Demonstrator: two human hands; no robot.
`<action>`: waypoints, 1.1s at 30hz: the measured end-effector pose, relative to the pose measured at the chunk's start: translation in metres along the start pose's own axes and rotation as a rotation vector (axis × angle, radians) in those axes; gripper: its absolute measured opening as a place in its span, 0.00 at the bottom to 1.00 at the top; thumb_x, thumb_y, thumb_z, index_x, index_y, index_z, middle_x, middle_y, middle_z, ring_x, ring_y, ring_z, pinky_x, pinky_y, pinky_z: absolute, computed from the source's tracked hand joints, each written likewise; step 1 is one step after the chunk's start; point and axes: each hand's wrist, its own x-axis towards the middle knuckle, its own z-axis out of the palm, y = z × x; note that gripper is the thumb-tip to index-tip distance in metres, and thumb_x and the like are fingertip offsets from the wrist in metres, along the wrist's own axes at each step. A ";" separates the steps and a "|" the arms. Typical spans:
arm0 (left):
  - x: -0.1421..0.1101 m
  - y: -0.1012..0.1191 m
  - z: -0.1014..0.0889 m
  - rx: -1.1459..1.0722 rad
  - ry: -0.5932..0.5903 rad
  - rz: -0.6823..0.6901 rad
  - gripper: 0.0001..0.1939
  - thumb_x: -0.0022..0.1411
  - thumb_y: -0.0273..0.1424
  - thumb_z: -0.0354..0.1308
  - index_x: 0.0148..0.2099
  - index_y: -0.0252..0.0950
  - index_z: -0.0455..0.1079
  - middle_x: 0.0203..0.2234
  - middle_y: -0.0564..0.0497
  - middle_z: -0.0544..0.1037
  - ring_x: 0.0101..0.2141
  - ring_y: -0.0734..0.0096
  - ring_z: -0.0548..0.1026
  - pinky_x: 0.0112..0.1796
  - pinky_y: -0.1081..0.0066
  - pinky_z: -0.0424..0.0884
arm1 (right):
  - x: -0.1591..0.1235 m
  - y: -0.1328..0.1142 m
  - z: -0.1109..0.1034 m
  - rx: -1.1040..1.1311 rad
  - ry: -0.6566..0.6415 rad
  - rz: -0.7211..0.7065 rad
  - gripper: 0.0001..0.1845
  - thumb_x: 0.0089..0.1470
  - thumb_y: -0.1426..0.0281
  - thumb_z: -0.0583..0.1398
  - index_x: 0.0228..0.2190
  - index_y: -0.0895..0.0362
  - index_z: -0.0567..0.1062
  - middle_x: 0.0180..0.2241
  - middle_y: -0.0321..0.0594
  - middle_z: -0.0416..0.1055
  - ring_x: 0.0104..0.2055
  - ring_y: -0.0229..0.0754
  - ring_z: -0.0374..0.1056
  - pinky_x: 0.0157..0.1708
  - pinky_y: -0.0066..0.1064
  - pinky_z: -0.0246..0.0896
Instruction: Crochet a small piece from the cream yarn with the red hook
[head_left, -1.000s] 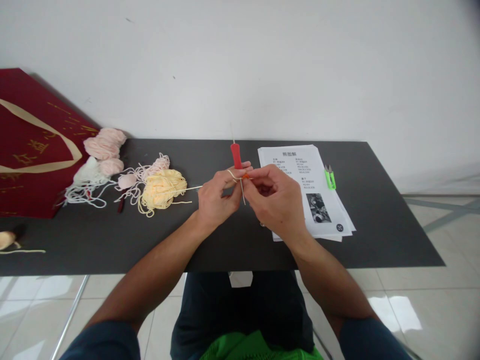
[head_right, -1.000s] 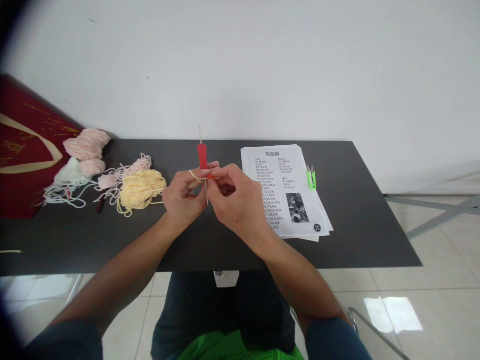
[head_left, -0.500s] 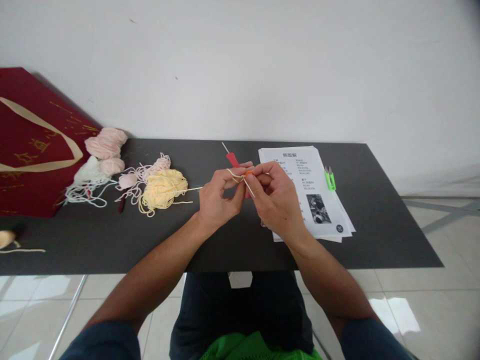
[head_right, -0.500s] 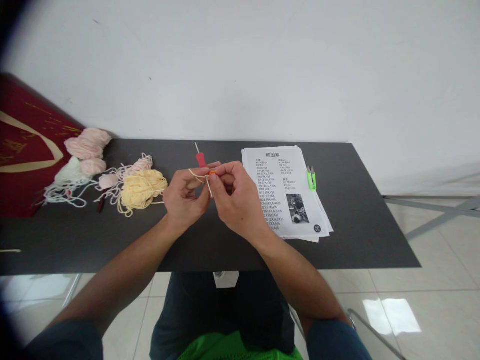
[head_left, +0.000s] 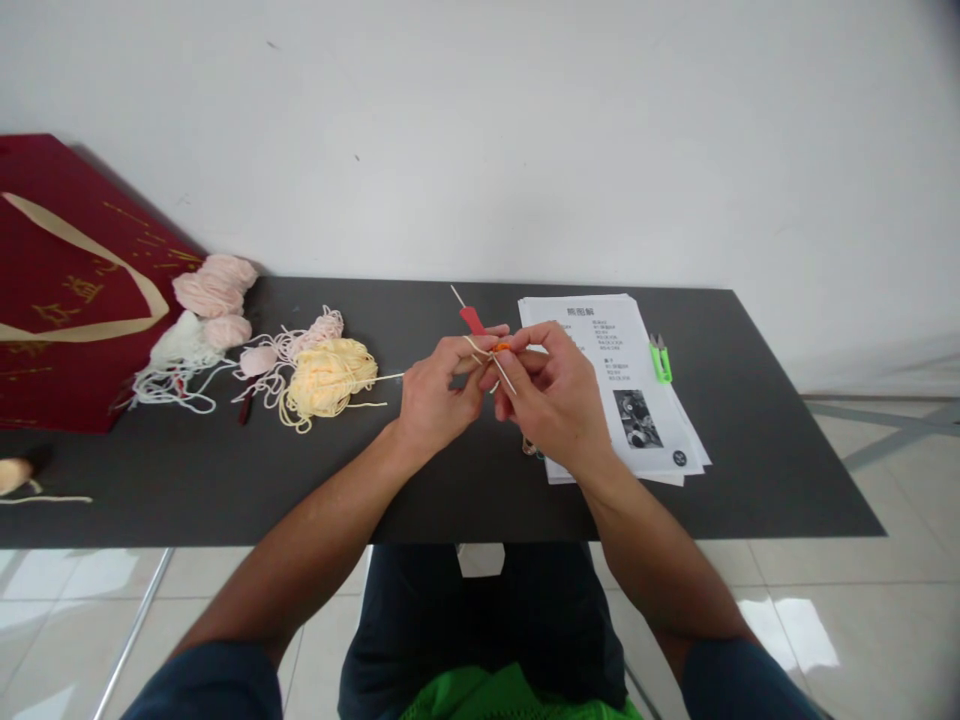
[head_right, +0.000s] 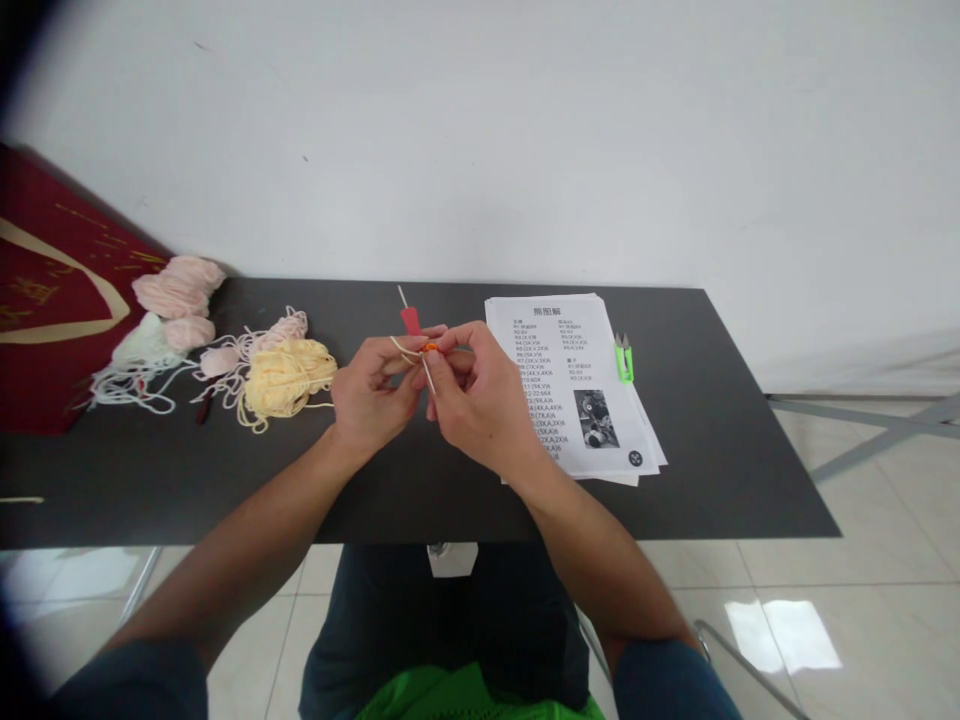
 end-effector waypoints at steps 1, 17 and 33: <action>0.001 0.000 0.000 0.021 0.002 0.026 0.16 0.66 0.24 0.63 0.55 0.43 0.72 0.50 0.50 0.85 0.43 0.69 0.86 0.41 0.74 0.81 | 0.001 -0.001 -0.002 -0.001 -0.016 0.013 0.18 0.60 0.52 0.65 0.38 0.50 0.66 0.26 0.29 0.77 0.17 0.32 0.68 0.18 0.25 0.59; 0.013 0.002 -0.001 0.097 -0.046 0.117 0.12 0.63 0.22 0.62 0.48 0.39 0.76 0.45 0.49 0.87 0.39 0.71 0.87 0.42 0.75 0.81 | 0.017 0.004 -0.018 0.009 0.024 0.043 0.12 0.55 0.60 0.69 0.31 0.55 0.78 0.20 0.30 0.72 0.20 0.31 0.63 0.17 0.24 0.54; 0.017 -0.001 -0.006 0.018 -0.074 0.010 0.07 0.68 0.32 0.64 0.47 0.39 0.78 0.45 0.48 0.87 0.38 0.72 0.86 0.42 0.75 0.80 | 0.018 0.003 -0.016 0.237 0.071 0.204 0.15 0.49 0.62 0.73 0.26 0.58 0.77 0.21 0.34 0.76 0.17 0.30 0.66 0.12 0.20 0.51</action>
